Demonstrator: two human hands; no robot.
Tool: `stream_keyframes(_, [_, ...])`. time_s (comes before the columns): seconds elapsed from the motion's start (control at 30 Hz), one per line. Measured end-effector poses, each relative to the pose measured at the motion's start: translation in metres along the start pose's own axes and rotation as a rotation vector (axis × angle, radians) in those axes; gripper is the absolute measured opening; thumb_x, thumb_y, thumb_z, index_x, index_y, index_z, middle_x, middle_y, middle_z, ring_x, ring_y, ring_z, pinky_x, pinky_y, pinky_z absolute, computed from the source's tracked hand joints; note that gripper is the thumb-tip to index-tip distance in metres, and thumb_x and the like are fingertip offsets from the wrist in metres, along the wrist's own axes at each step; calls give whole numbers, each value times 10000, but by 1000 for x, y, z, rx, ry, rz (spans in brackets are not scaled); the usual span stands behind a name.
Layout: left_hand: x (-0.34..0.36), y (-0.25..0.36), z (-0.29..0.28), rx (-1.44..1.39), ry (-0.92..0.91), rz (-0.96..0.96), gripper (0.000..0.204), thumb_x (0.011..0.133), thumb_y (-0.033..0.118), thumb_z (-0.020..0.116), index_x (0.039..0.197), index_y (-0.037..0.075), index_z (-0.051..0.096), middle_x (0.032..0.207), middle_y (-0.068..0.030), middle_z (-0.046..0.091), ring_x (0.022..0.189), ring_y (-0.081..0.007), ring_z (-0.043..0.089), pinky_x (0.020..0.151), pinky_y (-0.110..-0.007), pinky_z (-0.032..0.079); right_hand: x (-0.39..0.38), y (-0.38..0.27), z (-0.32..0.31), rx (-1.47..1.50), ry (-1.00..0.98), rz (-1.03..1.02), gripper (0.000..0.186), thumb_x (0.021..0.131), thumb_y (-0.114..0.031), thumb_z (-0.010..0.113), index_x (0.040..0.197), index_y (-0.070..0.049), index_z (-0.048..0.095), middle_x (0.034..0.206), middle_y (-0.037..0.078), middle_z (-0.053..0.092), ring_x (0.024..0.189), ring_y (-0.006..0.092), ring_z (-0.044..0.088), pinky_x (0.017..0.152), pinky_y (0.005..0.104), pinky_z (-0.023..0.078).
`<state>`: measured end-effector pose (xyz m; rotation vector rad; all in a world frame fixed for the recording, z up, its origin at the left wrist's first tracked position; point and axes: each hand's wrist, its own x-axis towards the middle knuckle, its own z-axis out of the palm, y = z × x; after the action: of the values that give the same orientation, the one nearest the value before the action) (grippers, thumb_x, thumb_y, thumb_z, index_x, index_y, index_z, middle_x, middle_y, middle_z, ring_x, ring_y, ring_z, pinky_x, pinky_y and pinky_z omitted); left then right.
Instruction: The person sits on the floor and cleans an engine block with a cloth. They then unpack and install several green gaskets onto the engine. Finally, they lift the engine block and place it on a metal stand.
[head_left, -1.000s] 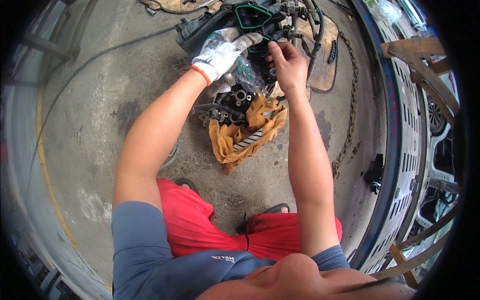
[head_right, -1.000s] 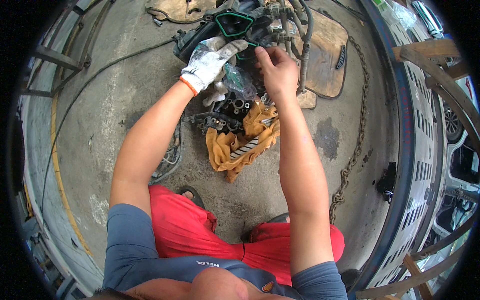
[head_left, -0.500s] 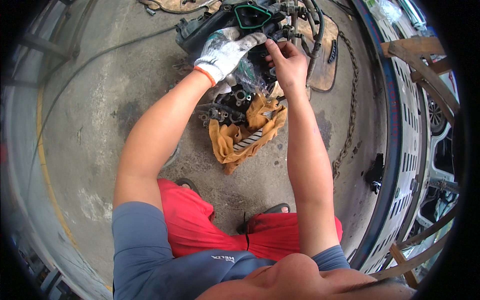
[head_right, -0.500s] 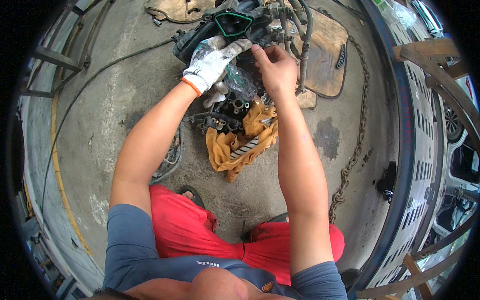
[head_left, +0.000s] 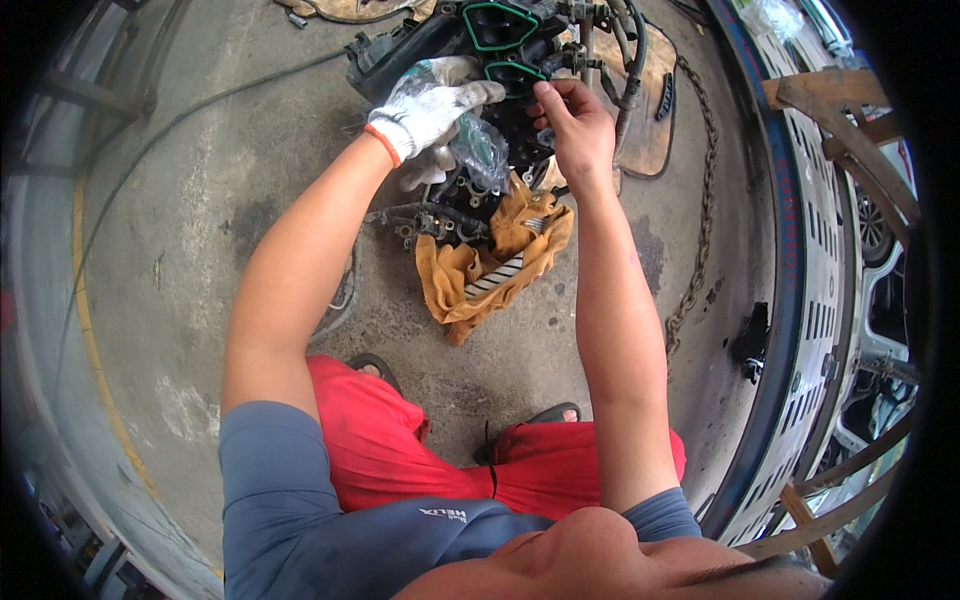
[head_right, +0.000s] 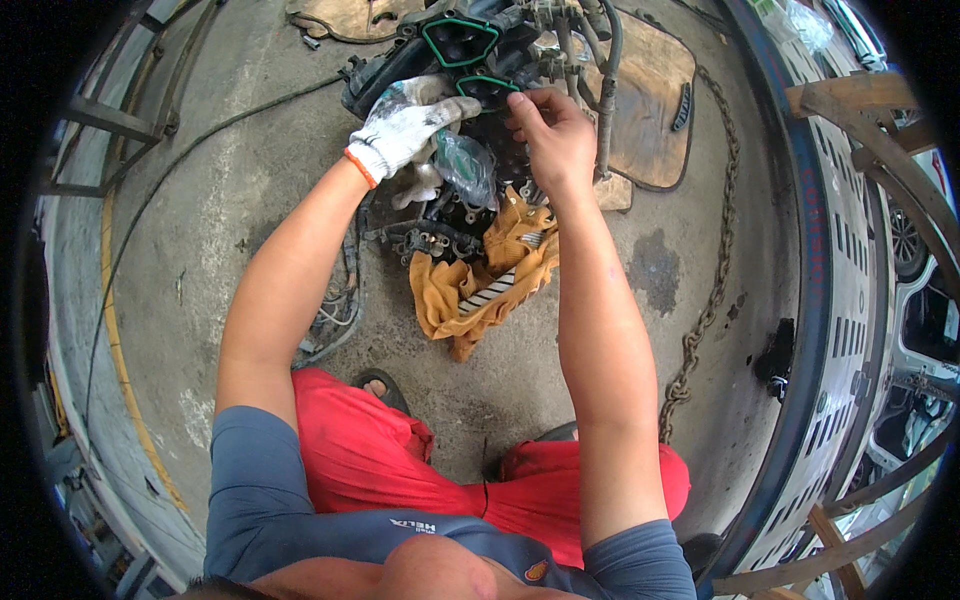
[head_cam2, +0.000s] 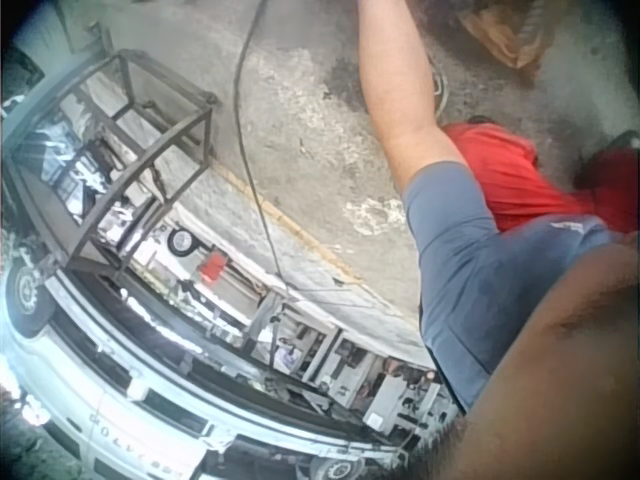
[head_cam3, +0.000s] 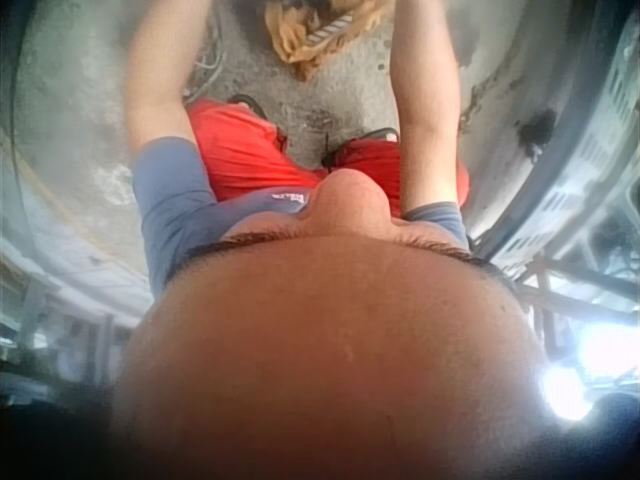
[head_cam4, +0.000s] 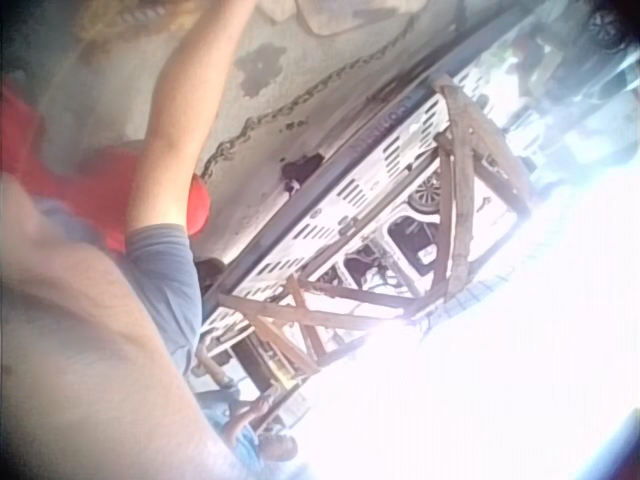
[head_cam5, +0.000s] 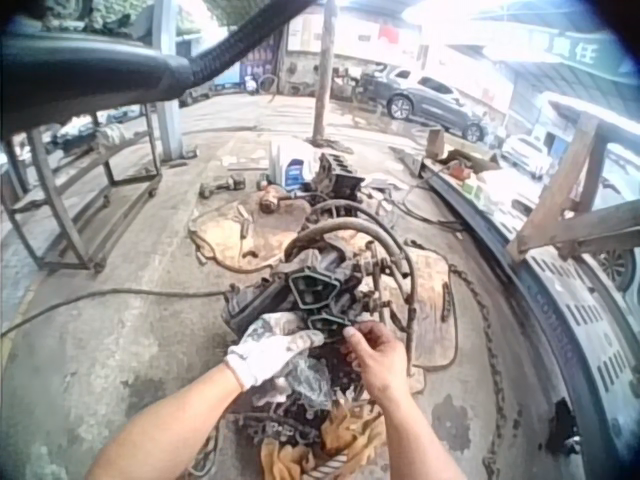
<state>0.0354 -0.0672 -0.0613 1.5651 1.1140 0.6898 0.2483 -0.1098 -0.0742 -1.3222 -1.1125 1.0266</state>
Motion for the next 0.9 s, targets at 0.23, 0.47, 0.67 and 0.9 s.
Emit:
stream_keyframes(0.23, [0, -2, -1, 72, 31, -38, 446, 928, 371, 769, 1186, 21, 674, 924, -89, 705, 607, -167, 573, 491, -346, 494, -4, 2, 4, -118, 31, -73, 266, 926, -202, 821, 1037, 11, 706, 883, 34, 735, 797, 95, 665, 730, 253, 542])
stream_keyframes(0.47, [-2, 2, 6, 8, 48, -59, 293, 951, 281, 758, 1083, 22, 715, 1021, -99, 747, 828, -168, 668, 707, -342, 547, -5, 2, 10, -311, 98, -85, 278, 889, -157, 831, 1043, 18, 678, 898, 54, 734, 786, 115, 663, 748, 269, 540])
stream_keyframes(0.67, [-4, -9, -9, 294, 82, 141, 490, 896, 430, 787, 1149, 14, 735, 1029, -125, 754, 935, -223, 695, 847, -351, 550, -43, 9, 9, -366, 215, -250, 205, 936, -139, 791, 1042, -3, 680, 882, 27, 716, 792, 88, 665, 718, 249, 538])
stream_keyframes(0.9, [-7, -49, -60, 108, -94, 191, 302, 994, 332, 666, 1095, 63, 760, 913, -47, 713, 845, -140, 647, 771, -310, 521, -87, 70, 28, -963, -256, 10, 252, 930, -223, 664, 1134, -84, 719, 999, 209, 747, 951, 422, 718, 859, 510, 573])
